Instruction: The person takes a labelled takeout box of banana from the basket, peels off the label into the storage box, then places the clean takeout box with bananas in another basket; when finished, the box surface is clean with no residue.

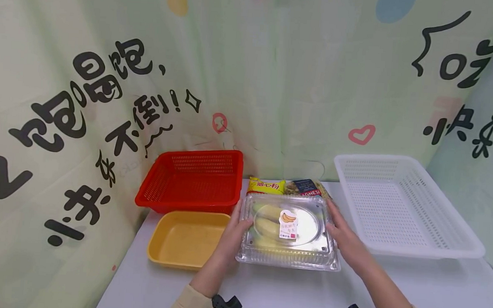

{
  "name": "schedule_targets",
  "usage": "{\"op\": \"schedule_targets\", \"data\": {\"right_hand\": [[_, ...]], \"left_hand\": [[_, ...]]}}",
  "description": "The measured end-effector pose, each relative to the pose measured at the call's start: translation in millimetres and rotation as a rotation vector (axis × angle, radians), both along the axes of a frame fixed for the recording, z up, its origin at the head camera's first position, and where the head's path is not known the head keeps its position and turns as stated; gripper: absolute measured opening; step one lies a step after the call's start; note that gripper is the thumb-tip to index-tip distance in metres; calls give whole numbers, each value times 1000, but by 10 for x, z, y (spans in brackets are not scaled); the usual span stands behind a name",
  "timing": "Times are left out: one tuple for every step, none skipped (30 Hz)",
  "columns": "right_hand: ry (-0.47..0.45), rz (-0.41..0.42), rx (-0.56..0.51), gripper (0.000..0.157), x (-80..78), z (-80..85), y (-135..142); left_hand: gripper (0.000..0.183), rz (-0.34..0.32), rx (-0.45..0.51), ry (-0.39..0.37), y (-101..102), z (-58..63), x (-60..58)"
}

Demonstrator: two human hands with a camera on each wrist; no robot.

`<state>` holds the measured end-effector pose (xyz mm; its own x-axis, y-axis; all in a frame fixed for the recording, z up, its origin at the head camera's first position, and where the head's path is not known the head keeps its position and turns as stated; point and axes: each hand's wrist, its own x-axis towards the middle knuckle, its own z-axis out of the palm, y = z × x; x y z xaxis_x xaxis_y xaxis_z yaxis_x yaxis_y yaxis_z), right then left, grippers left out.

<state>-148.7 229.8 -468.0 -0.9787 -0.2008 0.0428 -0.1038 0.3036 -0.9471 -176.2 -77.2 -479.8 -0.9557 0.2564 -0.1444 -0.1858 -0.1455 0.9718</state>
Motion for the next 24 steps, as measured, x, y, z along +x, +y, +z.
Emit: {"op": "schedule_targets", "data": {"right_hand": [[-7,-10,13,65,-2,-6,-5],[-14,-21,23,65,-3,-15,-10],[-19,-32,31,65,-3,-23,-16],[-26,-42,44,64,-1,-30,-22],[-29,-51,46,64,0,-39,-27],[-28,-57,46,63,1,-51,-31],[-25,-62,44,63,2,-63,-35],[-26,-66,40,63,5,-75,-39],[-24,-70,35,62,9,-87,-43],[-23,-73,34,62,13,-99,-45],[-18,-76,30,62,16,-113,-48],[-17,-80,30,62,22,-130,-50],[-14,-82,27,62,27,-147,-52],[-16,-87,28,62,32,-163,-56],[-16,-92,29,62,37,-178,-59],[-20,-96,28,62,41,-195,-62],[-26,-99,25,62,45,-211,-66],[-36,-103,24,63,51,-226,-71],[-40,-107,21,63,55,-241,-76],[-52,-112,23,64,60,-255,-81],[-63,-113,22,64,64,-272,-85],[-79,-117,23,65,68,-288,-89],[-94,-120,23,65,70,-306,-94],[-106,-122,27,65,72,-326,-95]], "left_hand": [[67,1,5,1,6,-3,0],[67,2,12,-1,14,-8,1],[68,6,12,-3,23,-15,2],[68,11,5,-3,33,-22,5],[69,15,-1,-3,43,-29,6],[69,19,-8,-1,55,-37,8],[68,24,-18,2,68,-48,9],[68,30,-22,2,79,-57,11],[69,35,-24,5,90,-64,12],[69,40,-24,9,101,-73,14],[69,45,-23,11,109,-84,16],[69,48,-21,11,117,-97,21],[70,53,-23,11,121,-111,24],[71,57,-23,3,126,-128,30],[72,60,-31,-2,129,-148,39],[72,65,-42,-7,129,-170,49],[73,70,-52,-13,126,-194,61],[73,72,-51,-23,126,-214,71],[74,74,-54,-26,126,-235,81],[73,76,-50,-37,128,-257,89],[73,79,-43,-42,126,-279,95],[73,82,-38,-46,124,-299,101],[73,83,-29,-51,124,-318,106],[73,83,-25,-54,124,-335,110]]}}
